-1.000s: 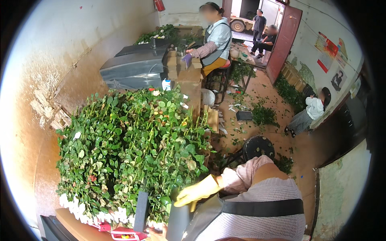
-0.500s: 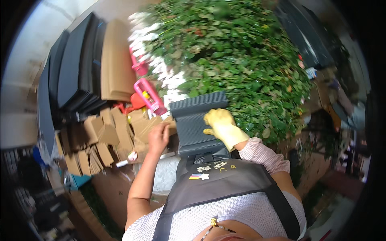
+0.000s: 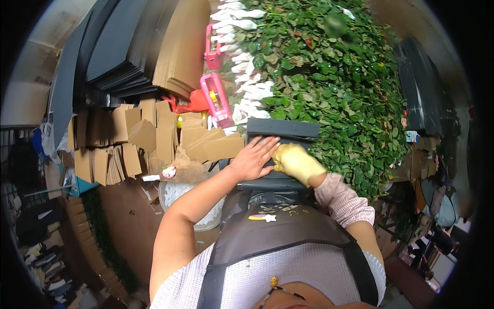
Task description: The person places a cardboard insert into a black plastic tray, then arranges a bunch of white roses into the tray. They cover the roses with green leaves, close the tray lid, and repeat the process with another tray. The person wears yellow gloves and an apron while working at a table filled with roses and packaging materials.
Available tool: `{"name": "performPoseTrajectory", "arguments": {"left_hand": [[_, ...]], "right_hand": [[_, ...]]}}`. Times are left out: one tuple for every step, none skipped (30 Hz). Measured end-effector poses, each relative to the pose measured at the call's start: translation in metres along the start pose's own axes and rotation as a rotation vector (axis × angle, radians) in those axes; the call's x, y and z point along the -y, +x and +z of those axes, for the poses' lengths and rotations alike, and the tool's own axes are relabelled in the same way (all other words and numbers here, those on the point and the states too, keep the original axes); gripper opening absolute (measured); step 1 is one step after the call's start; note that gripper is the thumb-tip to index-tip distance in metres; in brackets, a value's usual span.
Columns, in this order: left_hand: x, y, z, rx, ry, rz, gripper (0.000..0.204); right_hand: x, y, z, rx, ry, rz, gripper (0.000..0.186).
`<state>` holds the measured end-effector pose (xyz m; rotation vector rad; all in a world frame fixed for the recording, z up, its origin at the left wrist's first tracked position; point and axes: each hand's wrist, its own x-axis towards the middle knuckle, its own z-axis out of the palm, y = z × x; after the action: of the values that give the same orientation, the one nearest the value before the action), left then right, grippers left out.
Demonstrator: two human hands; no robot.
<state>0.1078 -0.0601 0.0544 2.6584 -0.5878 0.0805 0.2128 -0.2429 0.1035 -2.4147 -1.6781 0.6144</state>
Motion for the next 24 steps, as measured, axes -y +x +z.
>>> {"name": "performPoseTrajectory", "arguments": {"left_hand": [[0.001, -0.001, 0.003, -0.014, -0.007, -0.006, 0.076], [0.001, -0.003, 0.005, -0.027, -0.013, -0.011, 0.076], [0.002, -0.004, 0.001, 0.035, -0.019, -0.018, 0.073], [0.005, -0.006, 0.005, -0.017, -0.007, 0.006, 0.070], [0.009, -0.011, 0.016, -0.068, 0.005, 0.029, 0.068], [0.014, -0.010, 0.034, -0.123, 0.010, 0.067, 0.066], [0.014, -0.011, 0.043, -0.103, 0.099, 0.030, 0.063], [0.015, -0.009, 0.051, -0.078, 0.185, 0.009, 0.060], [0.016, -0.008, 0.048, -0.051, 0.133, 0.017, 0.060], [0.018, -0.005, 0.045, -0.019, 0.082, 0.040, 0.061], [0.019, -0.004, 0.042, -0.024, 0.054, 0.050, 0.062], [0.020, -0.008, 0.041, -0.032, 0.024, 0.038, 0.063], [0.020, -0.006, 0.042, -0.043, -0.012, 0.056, 0.063], [0.020, -0.004, 0.046, -0.033, -0.018, 0.042, 0.064], [0.020, -0.006, 0.048, -0.026, 0.004, 0.013, 0.067], [0.021, -0.011, 0.049, -0.017, 0.025, -0.011, 0.071], [0.021, -0.007, 0.050, -0.022, 0.012, 0.023, 0.071], [0.015, -0.003, 0.034, -0.013, -0.096, 0.022, 0.072], [0.018, -0.006, 0.032, 0.001, -0.092, 0.032, 0.078], [0.020, -0.006, 0.031, 0.016, -0.088, 0.045, 0.085], [0.022, -0.005, 0.030, 0.060, -0.105, 0.050, 0.088], [0.021, -0.002, 0.030, 0.106, -0.122, 0.058, 0.091], [0.022, -0.002, 0.033, 0.090, -0.134, 0.073, 0.092], [0.021, 0.002, 0.038, 0.124, -0.034, 0.073, 0.088]], "right_hand": [[0.003, 0.008, -0.014, 0.115, -0.022, -0.028, 0.019], [0.010, 0.015, -0.029, 0.228, -0.046, -0.056, 0.019], [0.025, 0.021, -0.031, 0.221, -0.156, -0.065, 0.030], [0.038, 0.027, -0.024, 0.049, -0.135, -0.142, 0.031], [0.052, 0.037, -0.020, -0.032, -0.085, -0.189, 0.030], [0.068, 0.053, -0.021, -0.087, -0.046, -0.217, 0.030], [0.084, 0.070, -0.017, -0.089, -0.063, -0.224, 0.029], [0.095, 0.089, -0.011, -0.072, -0.108, -0.196, 0.029], [0.101, 0.109, -0.006, -0.042, -0.169, -0.160, 0.028], [0.104, 0.122, -0.004, -0.024, -0.211, -0.115, 0.028], [0.103, 0.134, -0.001, -0.003, -0.249, -0.070, 0.028], [0.105, 0.146, 0.002, 0.017, -0.280, -0.066, 0.027], [0.104, 0.150, 0.002, 0.027, -0.300, -0.034, 0.027], [0.104, 0.155, 0.003, 0.029, -0.310, -0.014, 0.027], [0.105, 0.162, 0.004, 0.034, -0.320, -0.015, 0.026], [0.109, 0.169, 0.006, 0.035, -0.321, -0.020, 0.026], [0.104, 0.168, 0.005, 0.025, -0.322, 0.026, 0.026], [0.099, 0.171, 0.005, 0.018, -0.324, 0.059, 0.026], [0.100, 0.176, 0.004, 0.016, -0.320, 0.069, 0.026], [0.100, 0.179, 0.003, 0.021, -0.315, 0.082, 0.026], [0.101, 0.181, -0.002, 0.019, -0.306, 0.096, 0.026], [0.100, 0.179, -0.007, 0.027, -0.292, 0.115, 0.026], [0.104, 0.174, -0.023, 0.026, -0.264, 0.144, 0.026], [0.104, 0.165, -0.039, 0.072, -0.176, 0.225, 0.036]]}}
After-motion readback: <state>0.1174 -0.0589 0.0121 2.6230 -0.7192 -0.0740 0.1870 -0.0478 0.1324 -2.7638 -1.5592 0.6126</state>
